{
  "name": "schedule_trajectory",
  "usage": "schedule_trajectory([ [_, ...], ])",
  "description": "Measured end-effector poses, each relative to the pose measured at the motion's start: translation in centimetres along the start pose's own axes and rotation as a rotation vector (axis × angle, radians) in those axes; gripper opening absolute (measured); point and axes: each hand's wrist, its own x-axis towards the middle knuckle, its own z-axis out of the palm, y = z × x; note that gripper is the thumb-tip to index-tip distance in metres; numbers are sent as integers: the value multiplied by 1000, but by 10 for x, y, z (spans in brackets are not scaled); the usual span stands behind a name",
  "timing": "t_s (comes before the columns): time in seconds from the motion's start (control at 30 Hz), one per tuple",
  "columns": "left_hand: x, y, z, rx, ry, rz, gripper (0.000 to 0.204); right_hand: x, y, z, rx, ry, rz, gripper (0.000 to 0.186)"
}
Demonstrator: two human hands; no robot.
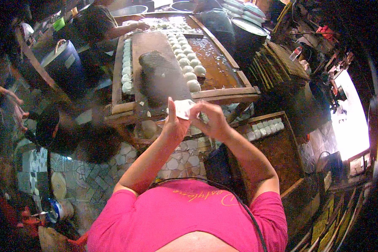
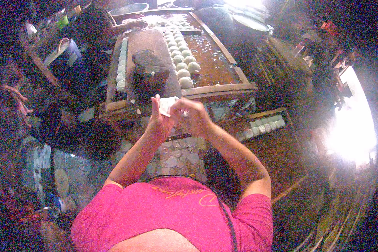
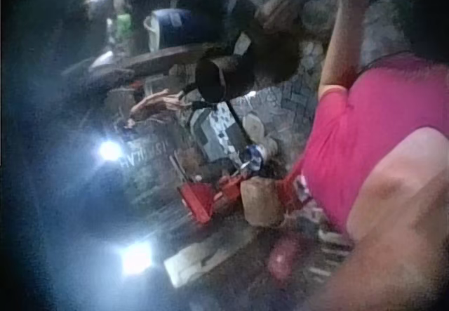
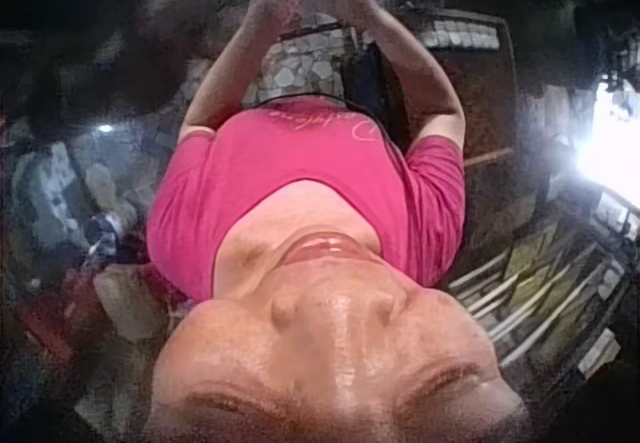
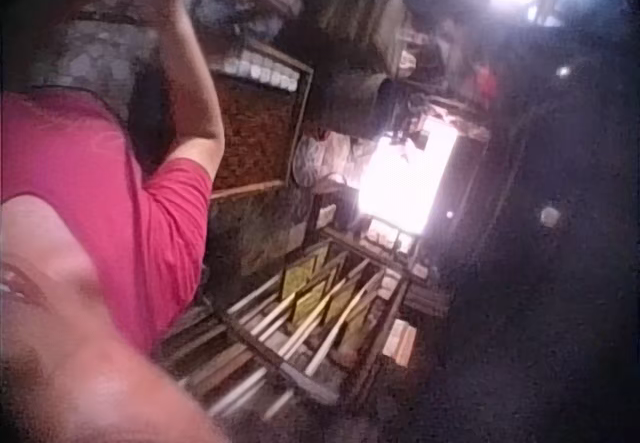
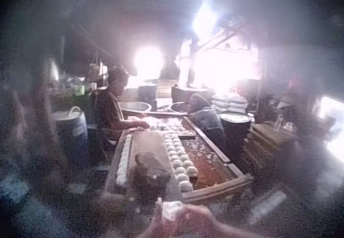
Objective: The person wraps individual dough balls in white paper by hand, then places the wrapped items into a wooden tray one by one.
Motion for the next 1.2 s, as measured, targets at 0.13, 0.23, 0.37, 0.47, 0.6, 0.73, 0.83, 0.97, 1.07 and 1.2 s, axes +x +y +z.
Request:
schedule_trajectory([
  [0.13, -8, 26, 6, -218, -191, -105, 64, -43, -7, 27, -371, -96, -539, 21],
  [0.23, -19, 29, 27, -154, -113, 92, 53, -56, -14, 29, -407, -42, -502, 23],
  [0.37, -33, 36, 30, -219, -257, -95, 52, -17, -26, 15, -592, 320, -189, 22],
  [0.47, -36, 31, 28, -256, -296, -100, 59, -6, -19, 5, -512, 287, -90, 23],
  [0.6, -35, 35, 12, -400, -193, -274, 68, -11, -16, 4, -362, 185, -139, 17],
  [0.73, -46, 39, 16, -43, -218, -53, 77, -3, -29, 8, -224, 213, -96, 17],
  [0.83, -48, 42, 7, 22, -286, -43, 84, 14, -47, 15, 24, 298, 153, 16],
  [0.97, -50, 39, 7, 65, -370, -210, 68, 44, -36, 14, -153, 498, 94, 16],
  [1.07, -54, 40, 2, -180, -227, -589, 62, 58, 11, -1, -145, 608, 243, 14],
  [1.2, -63, 40, 14, -274, -226, -618, 57, 22, 57, -14, -527, 665, 432, 9],
])
